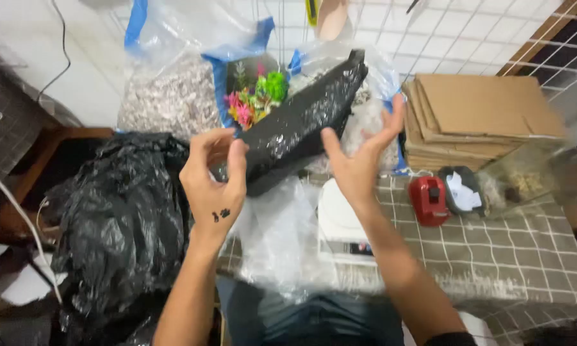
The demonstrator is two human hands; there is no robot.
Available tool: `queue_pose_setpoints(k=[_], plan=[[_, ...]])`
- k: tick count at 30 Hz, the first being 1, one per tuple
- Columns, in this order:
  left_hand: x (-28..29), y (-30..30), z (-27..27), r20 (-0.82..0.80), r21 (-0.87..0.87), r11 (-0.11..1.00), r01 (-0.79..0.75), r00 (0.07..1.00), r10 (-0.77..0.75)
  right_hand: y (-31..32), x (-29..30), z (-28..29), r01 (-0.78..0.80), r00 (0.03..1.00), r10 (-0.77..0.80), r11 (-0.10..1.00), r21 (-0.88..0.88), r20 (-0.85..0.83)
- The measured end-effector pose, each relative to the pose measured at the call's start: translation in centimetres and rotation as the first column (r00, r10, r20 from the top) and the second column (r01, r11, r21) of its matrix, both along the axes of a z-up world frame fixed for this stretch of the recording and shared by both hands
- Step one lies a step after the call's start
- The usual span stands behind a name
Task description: The person uses tape and scissors to secure a black plastic bag containing aquarium supplies, then places it among other prepared packages.
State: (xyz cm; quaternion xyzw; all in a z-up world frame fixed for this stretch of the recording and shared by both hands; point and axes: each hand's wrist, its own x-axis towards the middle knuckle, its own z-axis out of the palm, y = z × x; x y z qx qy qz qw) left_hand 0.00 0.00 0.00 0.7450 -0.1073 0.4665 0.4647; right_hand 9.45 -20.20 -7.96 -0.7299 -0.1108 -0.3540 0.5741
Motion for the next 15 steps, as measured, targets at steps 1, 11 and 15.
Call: queue_pose_setpoints(k=[1,11,15], plan=[[1.2,0.0,0.6,0.007,-0.004,1.000,0.000,1.000,0.000,-0.1,0.5,1.7,0.000,1.000,0.000,1.000,-0.004,0.007],[9.8,-4.2,4.9,-0.077,-0.327,0.898,0.292,0.940,-0.334,-1.5,9.8,10.8,0.091,0.954,0.005,0.947,-0.307,0.299],[12.9,-6.4,2.5,-0.169,-0.476,0.813,0.334,0.873,-0.457,-5.3,12.9,10.6,0.189,0.960,-0.136,0.960,-0.209,0.243]])
